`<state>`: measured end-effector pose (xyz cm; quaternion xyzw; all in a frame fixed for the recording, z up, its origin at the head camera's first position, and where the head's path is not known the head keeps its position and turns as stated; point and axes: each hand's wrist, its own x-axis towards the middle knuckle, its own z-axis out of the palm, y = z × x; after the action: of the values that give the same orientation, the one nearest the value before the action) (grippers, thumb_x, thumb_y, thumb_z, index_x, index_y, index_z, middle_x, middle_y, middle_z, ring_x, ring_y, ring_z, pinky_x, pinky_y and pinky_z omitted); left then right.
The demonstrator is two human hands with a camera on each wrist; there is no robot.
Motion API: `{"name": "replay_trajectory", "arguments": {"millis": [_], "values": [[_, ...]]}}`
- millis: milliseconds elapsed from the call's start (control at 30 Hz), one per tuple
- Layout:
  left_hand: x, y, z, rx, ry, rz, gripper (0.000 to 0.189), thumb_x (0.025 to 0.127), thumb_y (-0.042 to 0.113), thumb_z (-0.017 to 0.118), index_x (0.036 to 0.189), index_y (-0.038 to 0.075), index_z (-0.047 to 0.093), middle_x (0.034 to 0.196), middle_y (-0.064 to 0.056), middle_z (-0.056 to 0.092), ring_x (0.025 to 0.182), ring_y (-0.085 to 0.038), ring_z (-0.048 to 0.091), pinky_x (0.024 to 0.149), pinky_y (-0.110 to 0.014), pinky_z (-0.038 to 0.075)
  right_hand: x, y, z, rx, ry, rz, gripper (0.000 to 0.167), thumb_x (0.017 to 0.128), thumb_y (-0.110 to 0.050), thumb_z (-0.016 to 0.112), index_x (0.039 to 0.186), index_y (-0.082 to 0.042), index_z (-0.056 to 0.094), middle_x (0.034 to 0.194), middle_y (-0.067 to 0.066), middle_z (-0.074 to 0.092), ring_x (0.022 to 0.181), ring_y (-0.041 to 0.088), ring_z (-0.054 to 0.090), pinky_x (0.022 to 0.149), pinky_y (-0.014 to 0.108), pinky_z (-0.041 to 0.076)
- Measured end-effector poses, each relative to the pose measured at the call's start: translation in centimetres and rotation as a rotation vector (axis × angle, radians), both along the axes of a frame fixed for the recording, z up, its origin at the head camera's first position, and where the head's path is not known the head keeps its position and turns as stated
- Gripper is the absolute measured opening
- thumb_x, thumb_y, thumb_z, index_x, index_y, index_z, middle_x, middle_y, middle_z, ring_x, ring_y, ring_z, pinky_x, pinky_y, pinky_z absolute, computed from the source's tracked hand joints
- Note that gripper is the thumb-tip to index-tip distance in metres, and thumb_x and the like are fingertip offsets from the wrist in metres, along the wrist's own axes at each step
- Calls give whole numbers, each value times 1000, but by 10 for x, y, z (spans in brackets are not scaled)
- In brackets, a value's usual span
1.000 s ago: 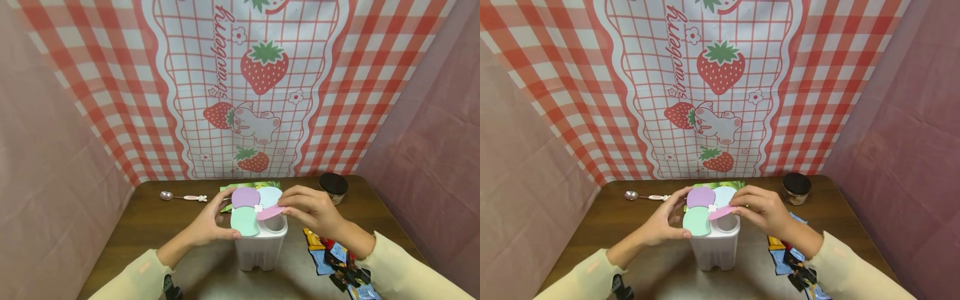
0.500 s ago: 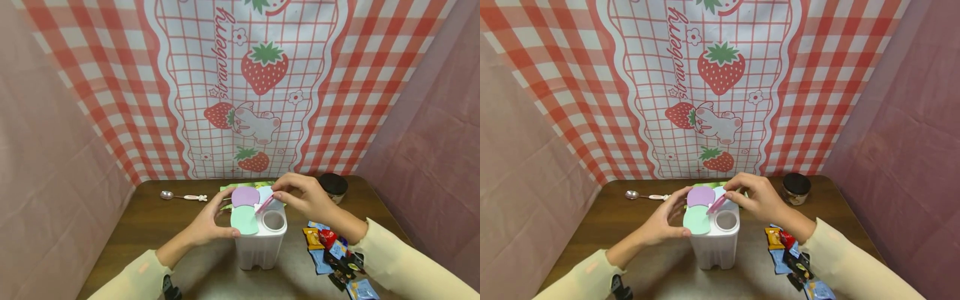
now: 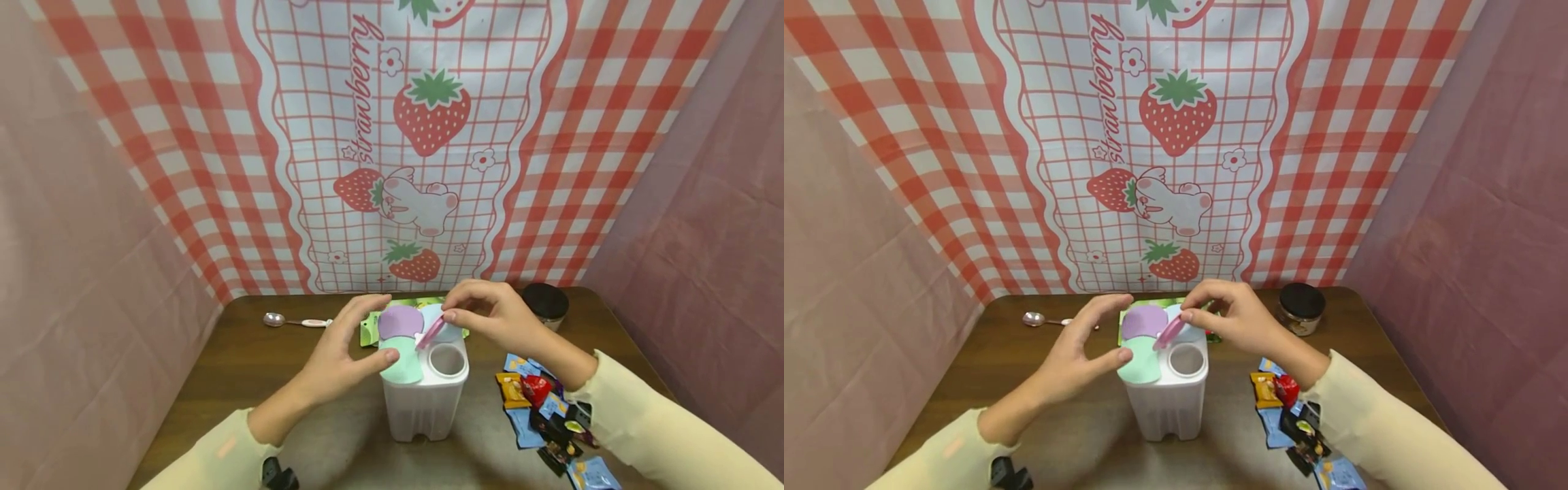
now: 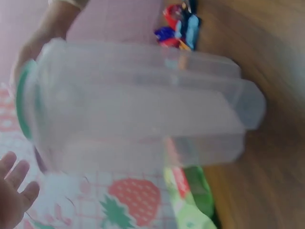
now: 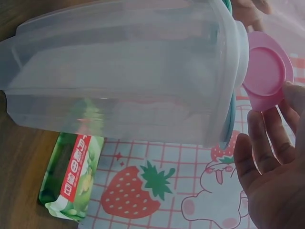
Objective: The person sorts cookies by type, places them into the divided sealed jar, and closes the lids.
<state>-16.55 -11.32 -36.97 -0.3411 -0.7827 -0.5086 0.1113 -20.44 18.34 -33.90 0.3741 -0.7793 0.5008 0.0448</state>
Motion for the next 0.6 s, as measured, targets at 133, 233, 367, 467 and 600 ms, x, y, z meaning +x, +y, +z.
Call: {"name": "replay_trajectory", "arguments": {"millis": [133,233,367,467,600], "values": [[6,13,11,64,53,-35,52,91,11,78,139,15,61,129,-9,66,113,-25,67,92,-37,59,0,0,2,-5,-8,6,10,95,-7,73,104,-9,74,103,-1,71,86,18,69,72,32,62],[9,22,15,94,54,-39,37,91,9,77,128,11,69,117,-11,72,98,-22,72,79,-34,63,0,0,3,-15,-13,14,9,94,-7,73,103,-9,75,102,0,71,86,19,69,70,33,62],[11,30,19,94,22,-12,23,89,9,79,112,9,77,109,-6,77,86,-12,71,72,-29,62,0,-1,4,-19,-9,18,11,94,-7,74,102,-14,75,101,-1,72,85,19,69,69,33,62],[12,34,21,81,4,3,18,88,11,81,105,10,79,103,-1,78,81,-8,68,71,-28,61,0,-1,4,-16,-6,13,14,94,-8,74,102,-19,76,101,-1,72,84,18,69,68,33,62],[12,36,21,72,-5,4,15,87,13,82,102,12,80,97,2,78,80,-8,68,70,-27,61,0,0,4,-11,-6,8,13,94,-9,74,101,-20,76,100,-2,72,84,18,68,68,33,62]]}}
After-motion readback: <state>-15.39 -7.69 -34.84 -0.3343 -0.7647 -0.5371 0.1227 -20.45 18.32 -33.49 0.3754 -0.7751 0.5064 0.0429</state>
